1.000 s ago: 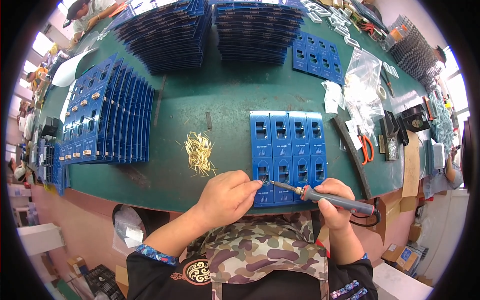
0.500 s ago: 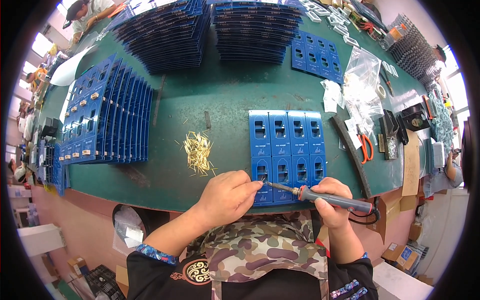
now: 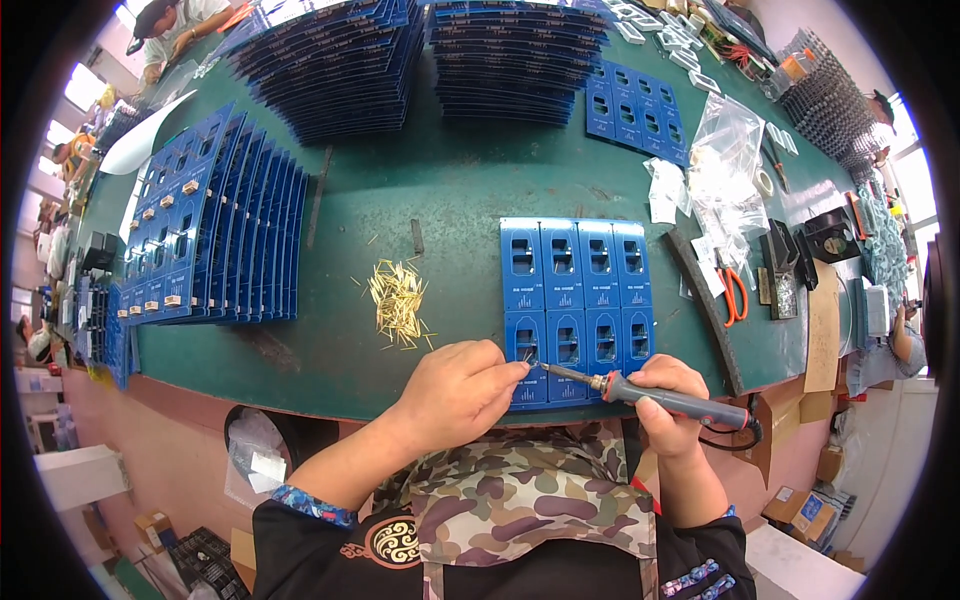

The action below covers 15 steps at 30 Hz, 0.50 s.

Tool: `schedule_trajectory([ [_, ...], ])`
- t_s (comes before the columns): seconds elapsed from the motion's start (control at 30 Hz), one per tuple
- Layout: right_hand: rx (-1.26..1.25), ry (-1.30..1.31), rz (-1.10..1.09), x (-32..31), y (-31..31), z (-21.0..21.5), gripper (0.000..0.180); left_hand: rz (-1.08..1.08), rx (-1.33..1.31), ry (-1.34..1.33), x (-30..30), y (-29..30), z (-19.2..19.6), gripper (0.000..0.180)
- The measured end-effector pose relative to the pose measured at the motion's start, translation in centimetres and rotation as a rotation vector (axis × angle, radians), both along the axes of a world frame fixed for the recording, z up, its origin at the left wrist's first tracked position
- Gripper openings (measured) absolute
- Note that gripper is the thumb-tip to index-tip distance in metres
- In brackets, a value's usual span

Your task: The person inserts metal pins into the slots of a circuit board by hand and solders the components using a soldering iron.

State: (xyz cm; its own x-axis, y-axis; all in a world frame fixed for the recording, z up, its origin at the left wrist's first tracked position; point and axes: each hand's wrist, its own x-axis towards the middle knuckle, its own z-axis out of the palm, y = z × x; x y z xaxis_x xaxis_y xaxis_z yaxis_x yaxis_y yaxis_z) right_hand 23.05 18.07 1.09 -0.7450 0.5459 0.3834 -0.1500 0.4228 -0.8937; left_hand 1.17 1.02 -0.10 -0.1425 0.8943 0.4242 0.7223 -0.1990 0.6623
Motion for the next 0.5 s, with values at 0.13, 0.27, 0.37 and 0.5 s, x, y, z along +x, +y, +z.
schedule_trajectory([
  [0.13, 0.023, -0.021, 0.021, -0.12, 0.0, 0.04, 0.022, -0.008, -0.005, -0.002, 0.02, 0.03, -0.01, 0.024],
  [0.27, 0.028, -0.02, 0.024, -0.21, 0.03, -0.01, 0.021, -0.007, -0.002, 0.001, 0.0, 0.08, 0.09, 0.024],
  [0.37, 0.048, -0.015, 0.047, -0.38, 0.17, 0.21, 0.02, -0.016, -0.02, 0.009, -0.04, 0.09, 0.06, 0.025],
  [0.5, 0.062, -0.015, 0.048, -0.44, 0.18, 0.26, 0.02, -0.014, -0.008, 0.009, -0.05, 0.15, -0.03, 0.025],
])
